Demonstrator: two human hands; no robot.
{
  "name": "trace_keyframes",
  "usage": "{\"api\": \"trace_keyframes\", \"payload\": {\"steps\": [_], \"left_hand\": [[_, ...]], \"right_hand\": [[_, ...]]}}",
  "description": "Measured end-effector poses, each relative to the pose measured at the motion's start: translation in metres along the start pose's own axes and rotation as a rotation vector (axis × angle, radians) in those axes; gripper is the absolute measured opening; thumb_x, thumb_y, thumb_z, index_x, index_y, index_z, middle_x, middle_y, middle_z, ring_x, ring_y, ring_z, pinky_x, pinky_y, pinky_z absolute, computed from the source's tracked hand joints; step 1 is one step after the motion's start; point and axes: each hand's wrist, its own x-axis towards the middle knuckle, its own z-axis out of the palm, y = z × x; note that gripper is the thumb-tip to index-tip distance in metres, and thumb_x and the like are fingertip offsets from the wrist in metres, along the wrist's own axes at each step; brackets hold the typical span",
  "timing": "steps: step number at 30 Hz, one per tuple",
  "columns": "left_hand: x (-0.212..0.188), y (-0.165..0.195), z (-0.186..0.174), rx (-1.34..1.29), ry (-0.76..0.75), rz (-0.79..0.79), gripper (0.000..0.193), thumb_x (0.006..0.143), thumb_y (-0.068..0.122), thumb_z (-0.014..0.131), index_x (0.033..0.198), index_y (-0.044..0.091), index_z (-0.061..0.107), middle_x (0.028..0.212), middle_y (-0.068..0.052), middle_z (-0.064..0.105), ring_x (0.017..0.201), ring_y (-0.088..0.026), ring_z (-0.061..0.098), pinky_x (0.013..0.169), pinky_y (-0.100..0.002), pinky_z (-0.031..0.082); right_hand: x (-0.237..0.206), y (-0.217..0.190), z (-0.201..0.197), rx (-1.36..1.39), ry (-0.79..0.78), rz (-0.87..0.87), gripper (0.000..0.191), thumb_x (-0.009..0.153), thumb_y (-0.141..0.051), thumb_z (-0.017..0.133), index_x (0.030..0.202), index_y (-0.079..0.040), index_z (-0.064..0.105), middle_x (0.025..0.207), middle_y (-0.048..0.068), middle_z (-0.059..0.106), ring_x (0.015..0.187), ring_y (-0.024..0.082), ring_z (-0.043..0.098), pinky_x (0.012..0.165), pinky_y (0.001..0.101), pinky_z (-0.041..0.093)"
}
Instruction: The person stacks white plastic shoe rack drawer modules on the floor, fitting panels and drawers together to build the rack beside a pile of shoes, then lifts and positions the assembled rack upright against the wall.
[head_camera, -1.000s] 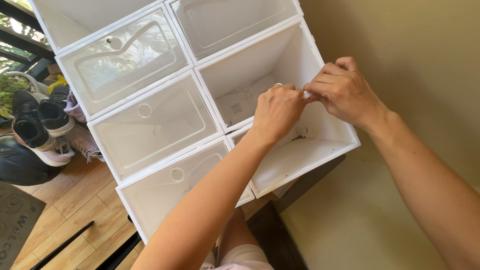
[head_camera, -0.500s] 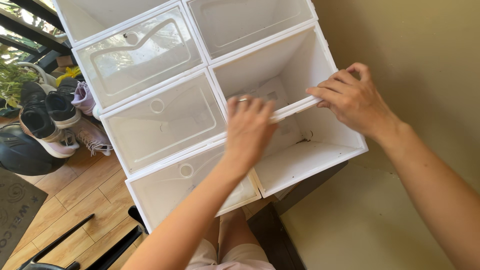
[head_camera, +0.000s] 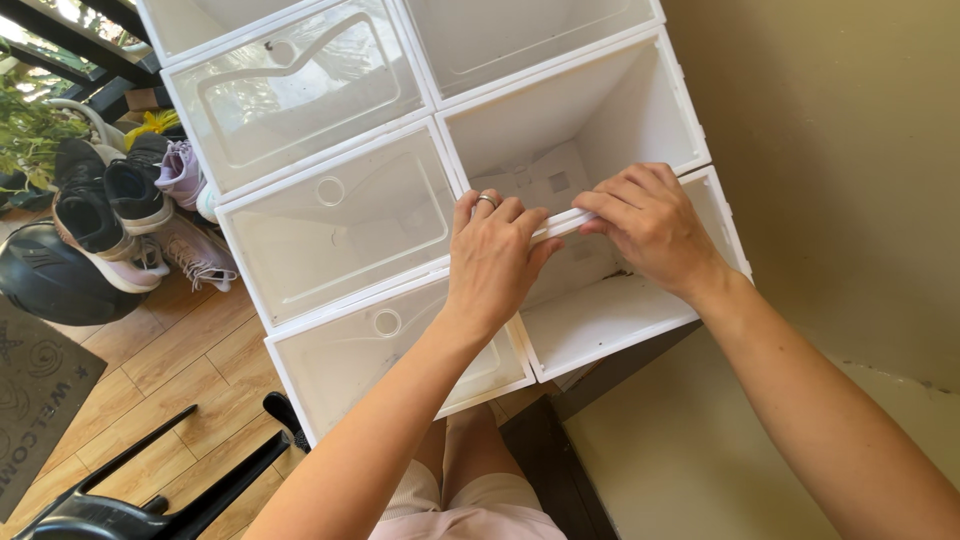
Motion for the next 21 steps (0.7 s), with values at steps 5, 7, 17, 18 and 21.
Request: {"api": "trace_keyframes", "payload": {"steps": [5,7,17,18,21], "left_hand": [[-0.001,-0.002,-0.001,-0.056,-0.015,-0.055,0.028,0.077,0.025,0.085,0.101,0.01,0.079,0.09,-0.007,0.07,0.105,-0.034,0.06,0.108,-0.047,0.035],[0.0,-0.003,-0.001,-0.088,-0.032,-0.087,0.028,0.077,0.024,0.085,0.101,0.01,0.079,0.089,-0.007,0.071,0.103,-0.033,0.06,0.107,-0.046,0.036],[-0.007,-0.007,-0.015,-0.015,0.035,-0.085,0.04,0.068,0.026,0.089,0.102,0.009,0.077,0.099,-0.009,0.067,0.114,-0.032,0.055,0.109,-0.052,0.029],[-0.007,-0.008,-0.017,-0.026,0.015,-0.097,0.04,0.068,0.026,0.089,0.103,0.01,0.077,0.1,-0.008,0.067,0.116,-0.031,0.055,0.11,-0.052,0.029],[-0.007,-0.015,-0.022,-0.035,-0.07,-0.082,0.035,0.07,0.029,0.091,0.097,0.013,0.077,0.094,-0.006,0.066,0.116,-0.031,0.054,0.109,-0.051,0.029]], "right_hand": [[0.004,-0.006,0.002,-0.089,0.007,-0.07,0.029,0.087,-0.018,0.082,0.114,-0.011,0.072,0.103,0.0,0.07,0.096,0.021,0.062,0.093,0.0409,0.043],[0.006,-0.009,0.005,-0.069,-0.002,-0.094,0.036,0.083,-0.022,0.082,0.115,-0.012,0.072,0.103,-0.001,0.071,0.095,0.021,0.062,0.092,0.0409,0.043],[0.003,-0.014,0.021,-0.135,0.007,-0.107,0.035,0.088,-0.025,0.083,0.118,-0.012,0.071,0.101,-0.003,0.07,0.093,0.019,0.06,0.093,0.04,0.044],[0.002,-0.014,0.022,-0.139,0.01,-0.107,0.034,0.088,-0.025,0.084,0.117,-0.012,0.071,0.1,-0.003,0.069,0.094,0.019,0.06,0.093,0.0402,0.044],[0.001,-0.015,0.024,-0.121,0.021,-0.099,0.033,0.089,-0.025,0.085,0.116,-0.011,0.072,0.099,-0.002,0.069,0.095,0.02,0.061,0.094,0.0406,0.044]]}}
